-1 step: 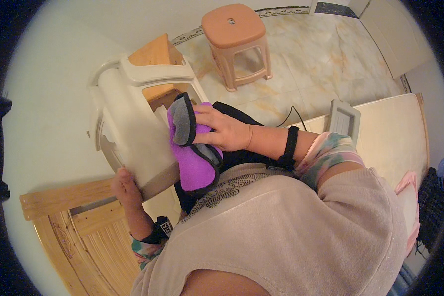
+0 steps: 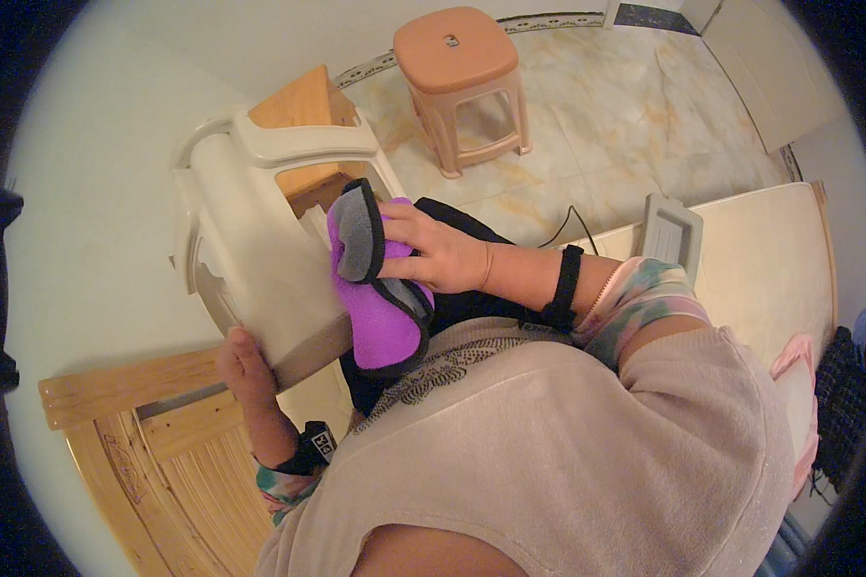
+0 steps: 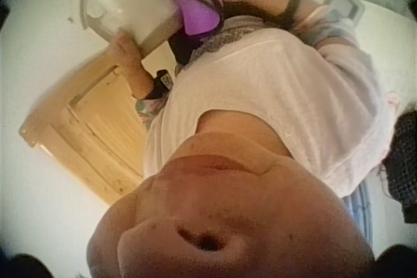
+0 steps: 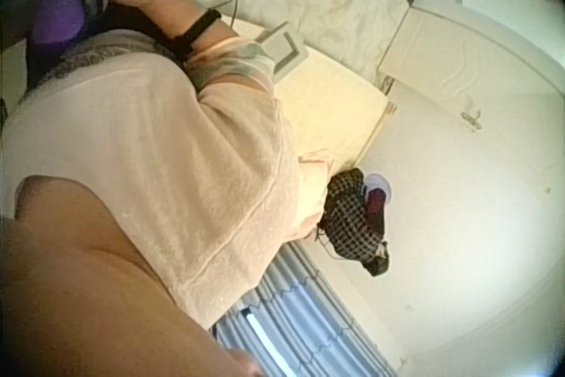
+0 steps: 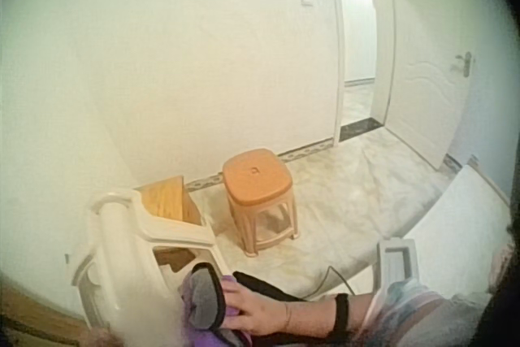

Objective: The person wipes the surfaces of two plastic stools using a purple cloth. They lift and rotate each stool to clean the seat, legs, and underside, then place them back on the floor.

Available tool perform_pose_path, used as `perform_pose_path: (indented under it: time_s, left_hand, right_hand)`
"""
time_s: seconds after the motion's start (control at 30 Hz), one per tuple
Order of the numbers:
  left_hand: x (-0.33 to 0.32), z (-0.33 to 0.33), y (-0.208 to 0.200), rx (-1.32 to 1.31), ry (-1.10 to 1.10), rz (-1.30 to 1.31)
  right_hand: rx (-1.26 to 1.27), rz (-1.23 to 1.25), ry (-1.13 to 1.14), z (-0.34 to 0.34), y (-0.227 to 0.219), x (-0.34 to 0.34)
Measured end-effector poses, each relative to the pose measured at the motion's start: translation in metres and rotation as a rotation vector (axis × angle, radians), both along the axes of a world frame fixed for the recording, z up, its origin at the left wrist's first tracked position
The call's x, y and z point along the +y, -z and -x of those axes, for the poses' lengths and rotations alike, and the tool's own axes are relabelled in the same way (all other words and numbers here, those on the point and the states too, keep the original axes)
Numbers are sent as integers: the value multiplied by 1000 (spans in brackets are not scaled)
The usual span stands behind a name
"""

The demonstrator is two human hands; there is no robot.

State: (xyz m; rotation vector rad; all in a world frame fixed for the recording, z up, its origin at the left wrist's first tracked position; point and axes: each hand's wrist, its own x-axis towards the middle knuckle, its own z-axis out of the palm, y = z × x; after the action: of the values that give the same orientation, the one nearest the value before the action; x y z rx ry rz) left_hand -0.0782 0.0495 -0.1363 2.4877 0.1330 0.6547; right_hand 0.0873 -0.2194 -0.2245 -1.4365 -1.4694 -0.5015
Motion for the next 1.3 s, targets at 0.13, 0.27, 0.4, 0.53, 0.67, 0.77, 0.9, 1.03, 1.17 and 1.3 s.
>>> perform_pose_path:
  time_s: [0.13,0.27,0.4,0.53,0.67,0.77,0.9,1.03,1.17,1.3]
  left_hand:
    - [6,2,1,-15,-10,48]
    - [12,6,2,4,-62,46]
    - [15,7,3,-69,-92,6]
    - [12,11,-1,1,-58,114]
    - [9,12,-5,32,41,123]
    - [11,13,-3,59,39,68]
    - [19,19,9,-31,-39,105]
    - [38,29,16,29,-122,122]
    - [50,29,17,15,-93,259]
    - [41,21,14,-54,-253,328]
  right_hand:
    - [125,48,66,-5,8,-3]
    - [444,-113,460,-18,18,-3]
    - [673,-195,662,-46,9,-5]
    - [547,-187,562,-64,-33,3]
    - [188,-120,350,-62,-84,38]
    - [-39,55,414,-52,-93,60]
    - [31,125,450,-68,-69,57]
    - [219,201,395,-86,-28,29]
    - [612,311,258,-63,12,14]
    - [728,178,175,-20,35,16]
